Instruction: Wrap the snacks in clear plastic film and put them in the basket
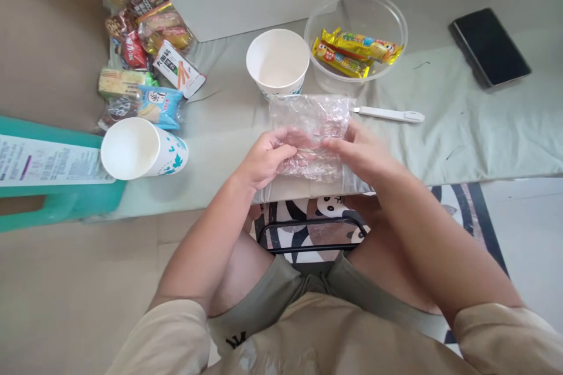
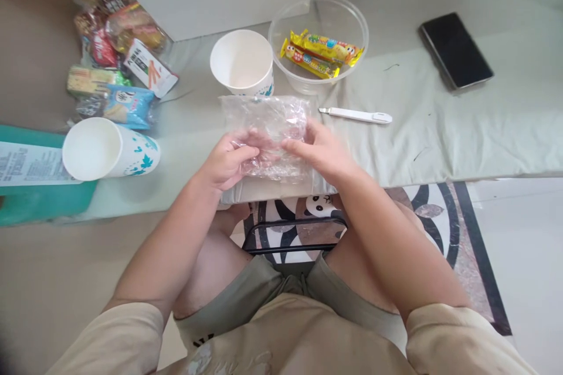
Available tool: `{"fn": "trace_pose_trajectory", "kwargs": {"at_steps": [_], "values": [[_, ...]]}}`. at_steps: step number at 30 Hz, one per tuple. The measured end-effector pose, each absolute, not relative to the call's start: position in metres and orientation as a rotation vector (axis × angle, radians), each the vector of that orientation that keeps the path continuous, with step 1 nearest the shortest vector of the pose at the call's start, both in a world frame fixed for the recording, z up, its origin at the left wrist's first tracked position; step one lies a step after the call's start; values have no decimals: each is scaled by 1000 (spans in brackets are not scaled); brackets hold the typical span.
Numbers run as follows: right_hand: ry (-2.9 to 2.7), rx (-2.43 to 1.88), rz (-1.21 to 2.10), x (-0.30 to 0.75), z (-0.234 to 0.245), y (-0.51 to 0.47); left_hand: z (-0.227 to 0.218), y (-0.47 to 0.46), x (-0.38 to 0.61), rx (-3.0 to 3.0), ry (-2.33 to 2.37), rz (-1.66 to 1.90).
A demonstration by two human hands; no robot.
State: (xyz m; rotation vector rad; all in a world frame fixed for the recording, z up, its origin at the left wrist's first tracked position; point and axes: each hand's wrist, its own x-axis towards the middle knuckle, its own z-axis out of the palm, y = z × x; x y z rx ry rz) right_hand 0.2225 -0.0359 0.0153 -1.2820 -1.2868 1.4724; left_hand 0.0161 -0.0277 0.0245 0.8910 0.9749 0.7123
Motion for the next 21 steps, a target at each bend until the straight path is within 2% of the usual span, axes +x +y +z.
{"fn": "trace_pose_trajectory", "kwargs": {"at_steps": [4, 10, 14, 17, 21], "values": [[-1289, -1372, 1594, 223, 21, -38, 29, -23, 6, 1005, 1046, 638], [-1129, -1143, 1616, 227, 32, -42, 31, -19, -8, 879, 868, 675], [-1262, -1050, 1632, 232, 35, -42, 28, -16, -8, 1018, 885, 707], [-1439, -1246, 1469, 235, 28, -40, 21, -13, -5, 1140, 1082, 790], [-1302, -1423, 1426, 235, 20, -39, 15, -11, -1, 1195, 1187, 977]]}}
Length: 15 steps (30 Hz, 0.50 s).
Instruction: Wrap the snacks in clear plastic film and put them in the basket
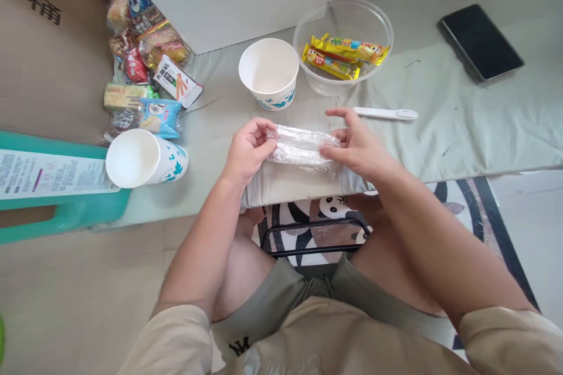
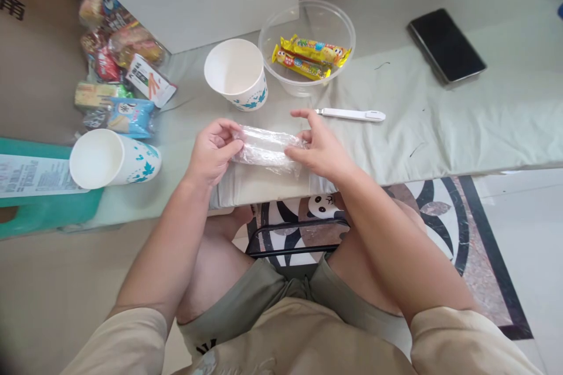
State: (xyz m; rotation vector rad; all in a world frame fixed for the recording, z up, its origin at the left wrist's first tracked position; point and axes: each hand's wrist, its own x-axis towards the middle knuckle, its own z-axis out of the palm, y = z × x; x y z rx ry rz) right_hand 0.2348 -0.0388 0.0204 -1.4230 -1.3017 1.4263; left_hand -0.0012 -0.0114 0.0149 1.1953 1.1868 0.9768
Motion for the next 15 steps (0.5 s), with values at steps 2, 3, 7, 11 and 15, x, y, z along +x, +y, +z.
{"fn": "trace_pose_trajectory", "kwargs": {"at_steps": [2, 3, 7, 11, 15], "values": [[-1238, -1413, 1457, 234, 21, -39, 14, -11, 0, 1206, 1168, 1026], [-1249, -1405, 1476, 232, 23, -39, 13, -11, 0, 1220, 1157, 1033], [-1376, -1422, 1462, 226, 31, -38, 10, -6, -3, 1332, 1344, 1180], [-1411, -1512, 1200, 218, 31, -40, 11, -11, -2, 1459, 1584, 1468], [-1360, -1311, 1374, 209, 26, -45, 15, -29, 12, 1545, 1174, 1091]]}}
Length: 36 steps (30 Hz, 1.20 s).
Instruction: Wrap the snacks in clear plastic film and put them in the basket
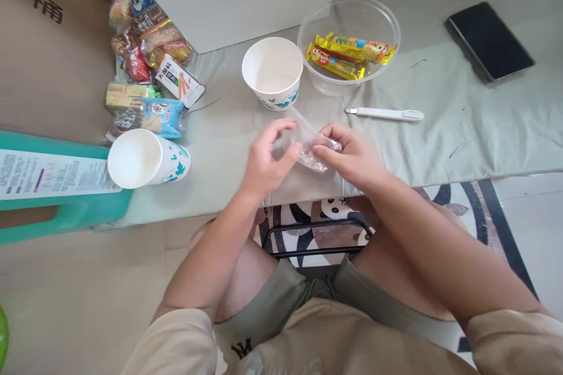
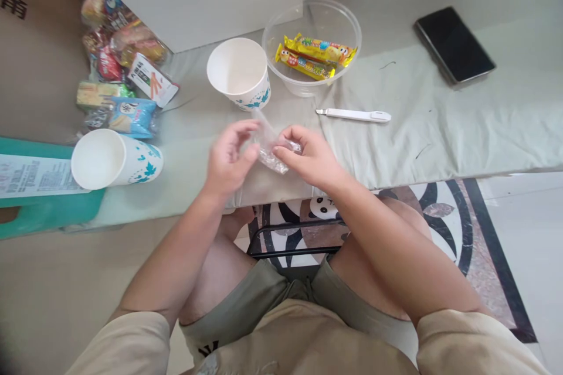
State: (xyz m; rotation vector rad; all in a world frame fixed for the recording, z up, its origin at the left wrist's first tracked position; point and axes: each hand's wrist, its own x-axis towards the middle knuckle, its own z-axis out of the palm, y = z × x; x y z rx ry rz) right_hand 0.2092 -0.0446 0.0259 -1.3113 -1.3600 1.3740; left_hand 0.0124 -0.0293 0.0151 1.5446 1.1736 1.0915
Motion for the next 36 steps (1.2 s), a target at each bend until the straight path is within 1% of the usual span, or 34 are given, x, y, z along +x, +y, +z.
{"fn": "trace_pose_trajectory", "kwargs": {"at_steps": [3, 5, 6, 9, 10, 11, 15, 20, 22, 25, 27, 29, 31, 32, 34, 35, 36], "values": [[-1240, -1115, 1547, 203, 23, -47, 13, -34, 23, 1302, 949, 818], [-1230, -1102, 1535, 201, 22, -47, 10, -32, 25, 1176, 924, 800], [-1256, -1134, 1472, 202, 21, -46, 9, -30, 25, 1150, 952, 829], [-1356, -1292, 1118, 206, 18, -42, 6, -24, 23, 1138, 1076, 902], [-1381, -1314, 1046, 207, 18, -41, 6, -23, 21, 1142, 1087, 896], [-1407, -1315, 1044, 209, 17, -41, 7, -23, 20, 1143, 1079, 886], [-1505, -1278, 1321, 209, 19, -40, 10, -24, 21, 1096, 1023, 874], [-1413, -1315, 1291, 205, 24, -38, 8, -26, 27, 1094, 1111, 830], [-1300, -1260, 1319, 206, 26, -36, 8, -26, 22, 1152, 1185, 900], [-1194, -1211, 1336, 209, 28, -34, 19, -21, 6, 1373, 1351, 1204], [-1180, -1218, 1348, 211, 30, -34, 39, -12, -2, 1523, 1454, 1446], [-1181, -1221, 1365, 212, 32, -33, 68, 3, -3, 1765, 1622, 1587], [-1186, -1217, 1376, 212, 33, -33, 99, 25, 8, 2050, 1755, 1469], [-1186, -1217, 1379, 212, 34, -32, 111, 38, 17, 2203, 1827, 1280], [-1181, -1220, 1386, 212, 34, -30, 127, 67, 37, 2382, 1949, 705], [-1178, -1220, 1390, 211, 34, -29, 128, 83, 47, 2419, 1963, 405], [-1176, -1220, 1394, 211, 34, -28, 125, 98, 55, 2392, 2054, 198]]}}
